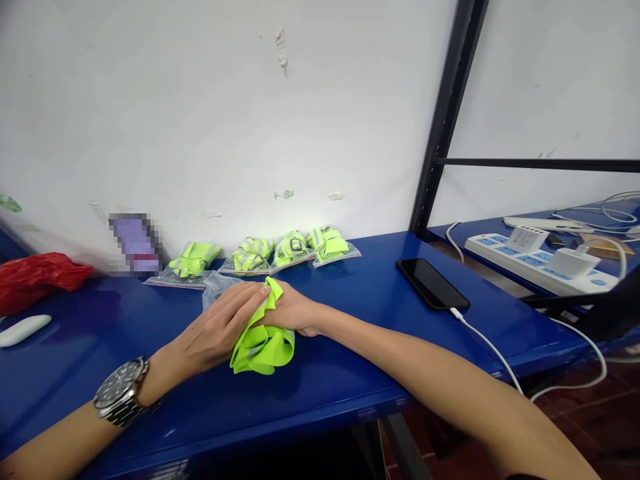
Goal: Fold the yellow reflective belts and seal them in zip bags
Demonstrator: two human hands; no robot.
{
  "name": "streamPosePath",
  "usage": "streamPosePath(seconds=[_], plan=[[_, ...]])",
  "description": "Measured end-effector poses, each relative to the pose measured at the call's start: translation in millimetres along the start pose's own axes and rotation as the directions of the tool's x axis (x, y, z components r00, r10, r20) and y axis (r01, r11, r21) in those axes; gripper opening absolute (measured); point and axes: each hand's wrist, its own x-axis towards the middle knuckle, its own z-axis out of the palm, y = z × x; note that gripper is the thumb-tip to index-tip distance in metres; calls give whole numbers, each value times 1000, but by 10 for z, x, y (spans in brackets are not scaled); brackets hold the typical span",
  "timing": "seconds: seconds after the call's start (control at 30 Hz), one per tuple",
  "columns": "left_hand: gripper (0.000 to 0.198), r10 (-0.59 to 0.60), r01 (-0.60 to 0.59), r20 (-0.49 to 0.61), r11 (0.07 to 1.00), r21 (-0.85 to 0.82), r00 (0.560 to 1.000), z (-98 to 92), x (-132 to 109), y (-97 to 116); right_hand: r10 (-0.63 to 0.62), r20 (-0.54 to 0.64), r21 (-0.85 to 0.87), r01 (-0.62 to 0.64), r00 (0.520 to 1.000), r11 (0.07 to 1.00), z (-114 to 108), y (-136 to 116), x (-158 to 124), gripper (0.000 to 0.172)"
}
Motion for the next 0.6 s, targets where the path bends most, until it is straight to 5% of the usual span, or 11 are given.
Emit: streamPosePath(seconds=[0.13,0.27,0.37,0.5,0.6], plan=[[55,94,-92,-20,994,56,995,22,-1,35,-69,-115,-113,56,991,992,29,79,10,23],[58,56,-56,-73,998,0,996,92,-65,-58,-127,-202,-200,86,971,976,32,93,40,36],[71,-51,40,-132,996,-83,990,139,-143,-181,-35,-53,-20,34,998,999,-16,5,51,48],[74,-101,94,-137,994,-57,985,151,-226,-282,171,198,340,-231,965,912,-137,-84,59,58],[78,-79,75,-133,997,-36,988,144,-240,-280,169,162,425,-224,972,877,-185,-38,74,52]])
